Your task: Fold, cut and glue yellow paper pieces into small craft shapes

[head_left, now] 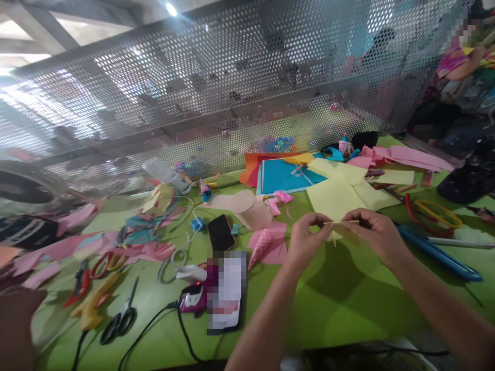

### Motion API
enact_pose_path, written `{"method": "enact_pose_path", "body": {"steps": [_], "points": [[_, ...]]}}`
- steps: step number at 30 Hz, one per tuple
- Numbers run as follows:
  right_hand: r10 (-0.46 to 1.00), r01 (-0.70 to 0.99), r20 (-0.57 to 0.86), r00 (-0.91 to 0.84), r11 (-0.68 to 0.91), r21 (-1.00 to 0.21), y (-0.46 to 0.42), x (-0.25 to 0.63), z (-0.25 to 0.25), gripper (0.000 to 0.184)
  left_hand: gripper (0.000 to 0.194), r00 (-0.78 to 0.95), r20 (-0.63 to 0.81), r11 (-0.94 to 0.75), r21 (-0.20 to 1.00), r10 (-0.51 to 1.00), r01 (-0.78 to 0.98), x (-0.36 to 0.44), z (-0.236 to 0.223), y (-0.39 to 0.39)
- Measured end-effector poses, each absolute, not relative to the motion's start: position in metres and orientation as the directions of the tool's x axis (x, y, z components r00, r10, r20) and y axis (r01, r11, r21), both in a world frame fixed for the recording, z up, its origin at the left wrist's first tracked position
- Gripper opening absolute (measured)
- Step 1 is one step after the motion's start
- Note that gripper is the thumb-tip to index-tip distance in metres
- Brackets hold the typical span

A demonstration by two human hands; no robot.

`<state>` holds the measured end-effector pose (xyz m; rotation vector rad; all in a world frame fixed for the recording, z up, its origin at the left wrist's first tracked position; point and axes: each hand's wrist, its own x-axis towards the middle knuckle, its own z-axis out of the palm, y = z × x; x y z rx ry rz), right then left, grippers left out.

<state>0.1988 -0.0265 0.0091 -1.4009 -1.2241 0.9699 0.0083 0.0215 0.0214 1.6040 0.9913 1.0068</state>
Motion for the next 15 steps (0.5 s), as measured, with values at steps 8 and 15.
{"method": "enact_pose_path", "body": {"steps": [8, 15], "points": [[0.985, 0.203, 0.063, 0.162, 0.029, -0.979, -0.0263, 0.1978, 0.0094, 0.041, 0.01, 0.337, 0.144, -0.2, 0.97, 0.93, 0.137, 0.0082, 0.0211, 0.0213], [0.989, 0.178, 0.044, 0.141, 0.019, -0.984, -0.0266, 0.1976, 0.0105, 0.039, 0.008, 0.329, 0.173, -0.22, 0.969, 0.928, 0.11, 0.0067, 0.0208, 0.0229]]}}
